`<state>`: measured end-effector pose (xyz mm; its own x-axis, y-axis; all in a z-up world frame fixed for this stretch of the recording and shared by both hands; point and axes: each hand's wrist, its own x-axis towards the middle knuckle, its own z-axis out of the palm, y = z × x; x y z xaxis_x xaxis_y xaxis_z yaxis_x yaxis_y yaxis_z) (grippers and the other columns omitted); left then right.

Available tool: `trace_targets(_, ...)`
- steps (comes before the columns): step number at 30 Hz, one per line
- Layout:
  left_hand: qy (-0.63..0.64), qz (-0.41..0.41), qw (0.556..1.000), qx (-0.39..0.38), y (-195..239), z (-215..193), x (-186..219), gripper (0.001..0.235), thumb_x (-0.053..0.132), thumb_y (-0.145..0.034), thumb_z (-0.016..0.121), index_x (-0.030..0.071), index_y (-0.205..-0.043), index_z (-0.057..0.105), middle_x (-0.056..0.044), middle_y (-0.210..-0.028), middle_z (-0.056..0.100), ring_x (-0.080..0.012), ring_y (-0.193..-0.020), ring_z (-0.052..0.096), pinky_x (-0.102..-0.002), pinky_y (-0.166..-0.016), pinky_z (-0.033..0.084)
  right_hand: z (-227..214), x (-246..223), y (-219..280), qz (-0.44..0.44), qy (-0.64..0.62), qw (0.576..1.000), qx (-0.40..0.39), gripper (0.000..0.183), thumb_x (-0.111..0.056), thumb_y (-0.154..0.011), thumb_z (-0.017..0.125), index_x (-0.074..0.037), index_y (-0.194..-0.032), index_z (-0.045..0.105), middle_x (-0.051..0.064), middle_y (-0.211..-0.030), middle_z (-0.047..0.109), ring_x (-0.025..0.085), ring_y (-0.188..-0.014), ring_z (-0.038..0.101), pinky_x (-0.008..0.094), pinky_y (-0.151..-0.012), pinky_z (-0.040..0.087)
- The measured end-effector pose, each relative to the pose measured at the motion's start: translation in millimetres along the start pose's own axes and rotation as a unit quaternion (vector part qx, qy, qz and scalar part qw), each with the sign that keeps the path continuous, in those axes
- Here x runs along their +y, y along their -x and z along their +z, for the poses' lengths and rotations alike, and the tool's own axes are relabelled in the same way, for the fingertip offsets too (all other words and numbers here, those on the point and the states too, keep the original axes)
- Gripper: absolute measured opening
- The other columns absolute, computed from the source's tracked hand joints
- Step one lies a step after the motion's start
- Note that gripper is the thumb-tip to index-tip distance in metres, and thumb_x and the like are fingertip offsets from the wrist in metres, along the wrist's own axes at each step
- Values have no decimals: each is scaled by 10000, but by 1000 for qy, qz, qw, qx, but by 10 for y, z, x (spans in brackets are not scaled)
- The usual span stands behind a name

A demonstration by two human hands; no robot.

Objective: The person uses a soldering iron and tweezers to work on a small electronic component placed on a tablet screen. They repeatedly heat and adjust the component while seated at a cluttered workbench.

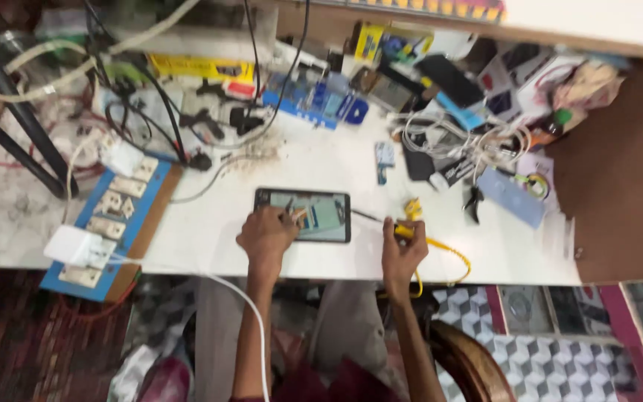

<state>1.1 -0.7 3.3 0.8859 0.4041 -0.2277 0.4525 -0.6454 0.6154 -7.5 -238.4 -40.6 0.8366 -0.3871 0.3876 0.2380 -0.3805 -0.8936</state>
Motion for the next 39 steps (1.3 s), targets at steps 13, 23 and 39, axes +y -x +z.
trace_targets(13, -14, -30, 998, -53, -12, -39, -25, 130, 313, -813, 753, 222, -872, 824, -84, -880, 774, -312, -839, 736, -453, -722, 548, -2, 15, -65, 102, -184, 978, 17, 315, -213, -996, 681, -71, -1144, 442, 71, -688, 667, 72, -494, 507, 226, -455, 408)
trace_targets(23, 1, 3, 1000, -1, 63, 11, -8, 145, 307, -792, 772, 197, -879, 809, -101, -887, 776, -319, -841, 738, -457, -710, 540, -77, -15, -87, 115, -122, 986, 22, 272, -184, -958, 760, -68, -1028, 524, 0, -608, 509, 51, -504, 432, 224, -457, 328)
trace_targets(39, -3, -11, 1000, -23, -14, 3, -71, 170, 281, -823, 706, 206, -905, 835, -118, -892, 775, -354, -837, 733, -474, -753, 558, -124, -152, 10, 74, -19, 997, 9, 183, -87, -958, 721, -9, -971, 556, -41, -598, 498, 10, -529, 358, 237, -476, 241)
